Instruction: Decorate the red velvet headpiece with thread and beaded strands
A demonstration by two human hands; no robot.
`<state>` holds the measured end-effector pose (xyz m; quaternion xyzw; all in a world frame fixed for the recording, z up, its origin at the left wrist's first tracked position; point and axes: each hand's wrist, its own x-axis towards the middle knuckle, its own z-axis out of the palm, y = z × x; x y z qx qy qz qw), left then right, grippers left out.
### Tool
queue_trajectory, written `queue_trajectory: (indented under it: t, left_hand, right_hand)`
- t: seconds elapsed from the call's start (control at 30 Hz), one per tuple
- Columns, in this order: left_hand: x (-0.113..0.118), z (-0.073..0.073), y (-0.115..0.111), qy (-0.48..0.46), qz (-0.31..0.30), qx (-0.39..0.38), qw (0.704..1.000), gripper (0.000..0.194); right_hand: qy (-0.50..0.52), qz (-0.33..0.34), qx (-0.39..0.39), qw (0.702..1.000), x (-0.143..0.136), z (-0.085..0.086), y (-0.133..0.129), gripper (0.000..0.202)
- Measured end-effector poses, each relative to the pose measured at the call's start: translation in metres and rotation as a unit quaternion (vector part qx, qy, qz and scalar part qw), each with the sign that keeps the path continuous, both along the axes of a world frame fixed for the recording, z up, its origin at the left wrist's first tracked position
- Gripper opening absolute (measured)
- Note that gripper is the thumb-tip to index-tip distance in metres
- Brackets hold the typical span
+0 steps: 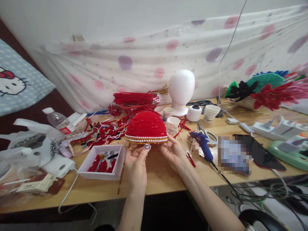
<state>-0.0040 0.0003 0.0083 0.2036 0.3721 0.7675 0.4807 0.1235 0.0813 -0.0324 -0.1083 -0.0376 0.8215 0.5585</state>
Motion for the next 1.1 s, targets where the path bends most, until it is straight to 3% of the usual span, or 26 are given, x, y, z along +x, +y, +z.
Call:
queue_trajectory:
  t: [0.63,0.83,1.1]
  left_hand:
    - [-0.001,-0.005,-0.005,0.016,0.003,-0.019,1.000,0.042]
    - [-0.003,-0.013,-0.010,0.033,-0.006,-0.011,0.999,0.046]
    - [-0.001,-0.025,-0.018,0.098,-0.054,-0.026,0.993,0.035]
  right_hand:
    - [-0.016,0.007,-0.002,1.000,-0.001,0.003,-0.003,0.012]
    - [-0.017,0.013,0.012,1.000,-0.001,0.002,-0.003,0.016]
    - [-0.011,0.009,-0.009,1.000,-0.001,0.007,-0.005,0.014]
